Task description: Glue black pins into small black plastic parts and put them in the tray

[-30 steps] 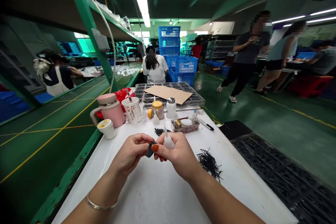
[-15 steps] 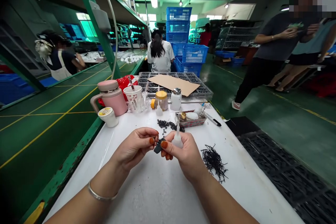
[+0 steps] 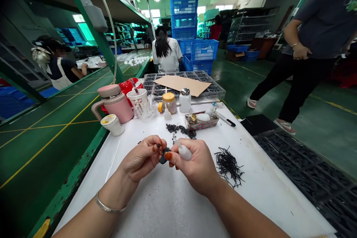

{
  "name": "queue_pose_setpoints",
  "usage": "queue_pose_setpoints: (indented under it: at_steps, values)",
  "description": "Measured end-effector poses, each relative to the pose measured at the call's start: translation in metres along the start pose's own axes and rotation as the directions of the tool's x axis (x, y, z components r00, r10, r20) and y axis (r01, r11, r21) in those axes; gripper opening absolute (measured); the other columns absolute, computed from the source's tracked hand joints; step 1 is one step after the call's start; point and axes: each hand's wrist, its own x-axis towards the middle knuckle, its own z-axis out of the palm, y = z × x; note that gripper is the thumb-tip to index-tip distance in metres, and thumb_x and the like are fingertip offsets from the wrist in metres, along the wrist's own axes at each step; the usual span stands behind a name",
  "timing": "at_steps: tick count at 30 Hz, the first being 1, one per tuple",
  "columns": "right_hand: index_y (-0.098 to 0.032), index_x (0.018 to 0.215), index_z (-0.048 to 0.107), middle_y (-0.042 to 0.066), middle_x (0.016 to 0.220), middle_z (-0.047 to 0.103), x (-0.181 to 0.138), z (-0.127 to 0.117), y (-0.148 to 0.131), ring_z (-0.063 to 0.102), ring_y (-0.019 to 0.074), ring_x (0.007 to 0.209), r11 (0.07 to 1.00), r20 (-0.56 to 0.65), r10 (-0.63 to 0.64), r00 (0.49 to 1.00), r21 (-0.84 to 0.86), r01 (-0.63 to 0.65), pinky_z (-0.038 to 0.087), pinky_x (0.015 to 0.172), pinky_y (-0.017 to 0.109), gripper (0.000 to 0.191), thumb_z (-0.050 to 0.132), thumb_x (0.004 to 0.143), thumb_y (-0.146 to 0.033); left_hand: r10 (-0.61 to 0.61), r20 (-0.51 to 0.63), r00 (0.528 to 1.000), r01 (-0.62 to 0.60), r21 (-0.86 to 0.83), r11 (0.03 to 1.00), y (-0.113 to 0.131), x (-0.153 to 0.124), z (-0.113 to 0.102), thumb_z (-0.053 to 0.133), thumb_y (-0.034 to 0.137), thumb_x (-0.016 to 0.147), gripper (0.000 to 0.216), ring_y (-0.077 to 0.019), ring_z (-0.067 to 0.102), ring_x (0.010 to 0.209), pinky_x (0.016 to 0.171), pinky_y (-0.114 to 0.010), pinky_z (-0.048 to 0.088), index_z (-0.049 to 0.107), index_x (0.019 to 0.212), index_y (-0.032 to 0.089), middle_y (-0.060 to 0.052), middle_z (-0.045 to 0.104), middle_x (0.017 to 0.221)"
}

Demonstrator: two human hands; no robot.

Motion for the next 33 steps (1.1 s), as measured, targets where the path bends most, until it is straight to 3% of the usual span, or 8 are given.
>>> queue_pose_setpoints:
  at_steps: [9,23,28,33]
  values:
    - [-0.015,0.060,0.061,0.000,0.056,0.060,0.000,0.000,-0.001,0.052,0.0103,0.054,0.993,0.008,-0.075,0.997,-0.087,0.076,0.039,0.053,0.022,0.029,0.071,0.078,-0.035,-0.014,0.010,1.000,0.014,0.042,0.999,-0.004,0.000,-0.002,0.090,0.026,0.052,0.030,-0.0133,0.057,0.070,0.064,-0.025,0.047,0.068,0.068,0.014,-0.005,0.061,0.079]
    - [-0.015,0.061,0.062,0.001,0.056,0.060,0.000,0.000,-0.002,0.050,0.0108,0.052,0.992,0.018,-0.038,0.999,-0.124,0.040,0.037,0.051,0.023,0.031,0.068,0.079,-0.039,-0.012,0.036,0.999,0.010,0.063,0.998,-0.003,0.001,-0.001,0.088,0.020,0.054,0.024,-0.0154,0.059,0.072,0.065,-0.028,0.049,0.069,0.068,0.014,-0.004,0.062,0.080]
    - [-0.015,0.059,0.062,-0.001,0.053,0.058,0.000,-0.001,-0.004,0.048,0.0094,0.050,0.973,0.004,-0.071,0.998,-0.220,0.070,0.035,0.050,0.022,0.030,0.068,0.080,-0.036,0.020,-0.026,0.999,-0.015,0.173,0.985,0.004,-0.001,0.001,0.087,0.015,0.053,0.021,-0.0153,0.061,0.070,0.063,-0.026,0.050,0.069,0.064,0.015,-0.003,0.062,0.078]
    - [-0.015,0.058,0.061,-0.001,0.052,0.058,-0.001,-0.001,-0.007,0.049,0.0095,0.050,0.941,0.014,-0.063,0.998,-0.332,0.064,0.034,0.049,0.022,0.031,0.065,0.081,-0.035,0.060,0.021,0.998,-0.064,0.320,0.945,0.011,-0.002,0.002,0.085,0.014,0.055,0.016,-0.0162,0.061,0.067,0.063,-0.025,0.050,0.071,0.064,0.014,-0.005,0.063,0.072]
